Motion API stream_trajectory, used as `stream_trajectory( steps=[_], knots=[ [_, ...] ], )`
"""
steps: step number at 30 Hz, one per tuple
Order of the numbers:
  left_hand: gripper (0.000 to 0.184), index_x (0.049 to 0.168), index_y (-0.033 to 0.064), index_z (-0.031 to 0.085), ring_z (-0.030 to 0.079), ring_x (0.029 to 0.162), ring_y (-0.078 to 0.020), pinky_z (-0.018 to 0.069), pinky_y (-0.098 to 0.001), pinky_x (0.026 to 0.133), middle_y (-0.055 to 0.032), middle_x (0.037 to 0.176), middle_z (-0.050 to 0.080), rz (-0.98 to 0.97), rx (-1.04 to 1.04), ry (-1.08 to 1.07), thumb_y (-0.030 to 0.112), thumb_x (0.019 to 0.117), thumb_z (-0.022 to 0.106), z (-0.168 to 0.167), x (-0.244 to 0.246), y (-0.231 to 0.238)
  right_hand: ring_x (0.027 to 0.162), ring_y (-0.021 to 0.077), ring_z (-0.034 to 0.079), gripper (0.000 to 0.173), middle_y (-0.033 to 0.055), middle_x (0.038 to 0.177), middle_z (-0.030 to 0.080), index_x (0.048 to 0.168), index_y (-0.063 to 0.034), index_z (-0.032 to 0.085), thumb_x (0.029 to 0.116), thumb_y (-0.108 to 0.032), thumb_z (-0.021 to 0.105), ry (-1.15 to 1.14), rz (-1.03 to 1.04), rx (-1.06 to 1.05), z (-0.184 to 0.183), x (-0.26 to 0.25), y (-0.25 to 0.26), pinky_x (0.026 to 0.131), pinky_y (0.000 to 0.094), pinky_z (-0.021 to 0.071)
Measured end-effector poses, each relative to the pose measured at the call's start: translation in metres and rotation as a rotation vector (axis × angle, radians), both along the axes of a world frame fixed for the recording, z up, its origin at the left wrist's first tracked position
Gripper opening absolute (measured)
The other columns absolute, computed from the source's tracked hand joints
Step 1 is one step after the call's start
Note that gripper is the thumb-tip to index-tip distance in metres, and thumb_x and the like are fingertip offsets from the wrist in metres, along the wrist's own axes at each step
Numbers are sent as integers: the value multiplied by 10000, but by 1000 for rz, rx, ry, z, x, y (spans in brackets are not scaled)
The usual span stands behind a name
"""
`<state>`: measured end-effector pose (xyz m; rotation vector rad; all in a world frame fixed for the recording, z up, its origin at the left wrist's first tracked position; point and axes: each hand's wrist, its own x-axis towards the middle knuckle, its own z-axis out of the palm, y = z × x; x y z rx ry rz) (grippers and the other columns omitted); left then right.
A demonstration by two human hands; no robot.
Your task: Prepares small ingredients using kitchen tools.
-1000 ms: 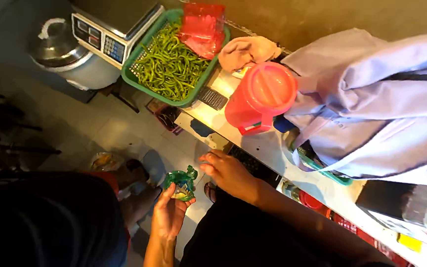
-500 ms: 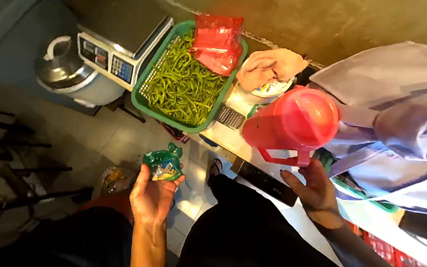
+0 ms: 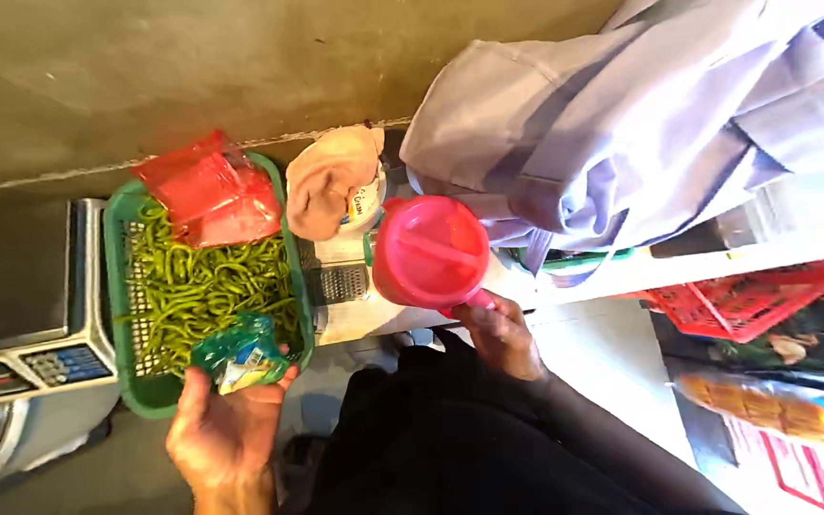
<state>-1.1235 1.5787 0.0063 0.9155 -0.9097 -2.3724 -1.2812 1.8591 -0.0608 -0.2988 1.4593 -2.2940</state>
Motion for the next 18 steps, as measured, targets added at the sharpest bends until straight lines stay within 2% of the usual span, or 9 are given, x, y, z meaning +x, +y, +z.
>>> stream_trajectory(
  steps=[3, 6, 8, 10, 14, 18],
  knots=[
    [529, 1237, 146, 634, 713, 987, -342, 612, -532, 765, -162, 1136, 706, -99, 0, 2, 493, 850, 732, 0, -11, -15, 755, 17, 632, 202, -104, 780, 681, 897, -214, 763, 963, -370, 652, -51, -64, -20, 8, 13, 12, 785, 257, 548],
    [535, 1247, 171, 632, 707, 1009, -329, 607, -529, 796, -144, 1158, 700, -173, -18, 0, 497, 838, 739, 4, -19, -32, 680, 12, 625, 184, -114, 712, 661, 851, -229, 755, 952, -331, 640, -79, -159, -23, 20, 41, 38, 734, 241, 559],
    [447, 1264, 175, 605, 703, 1013, -322, 603, -528, 801, -139, 1172, 693, -199, -22, -10, 471, 930, 614, 7, -22, -41, 598, -6, 570, 225, -133, 624, 589, 728, -250, 693, 934, -308, 621, -99, -264, 35, 36, 64, 56, 653, 206, 521],
    [405, 1271, 173, 594, 703, 1010, -322, 603, -519, 796, -142, 1174, 691, -222, -25, -31, 439, 973, 535, 12, -24, -49, 541, -17, 531, 242, -142, 563, 539, 661, -258, 654, 900, -281, 623, -127, -395, 83, 52, 83, 68, 601, 185, 489],
    [402, 1291, 174, 578, 688, 1037, -322, 598, -508, 814, -141, 1209, 667, -301, -54, -34, 432, 996, 493, 9, -23, -66, 512, -27, 514, 233, -148, 535, 514, 677, -249, 656, 906, -256, 619, -97, -559, 111, 52, 113, 85, 588, 159, 477],
    [397, 1292, 177, 583, 680, 1047, -329, 596, -512, 806, -144, 1224, 658, -359, -35, -21, 427, 1000, 482, 1, -31, -68, 513, -17, 503, 289, -141, 539, 506, 669, -238, 621, 932, -177, 521, -34, -689, 152, 43, 125, 88, 593, 162, 468]
  ],
)
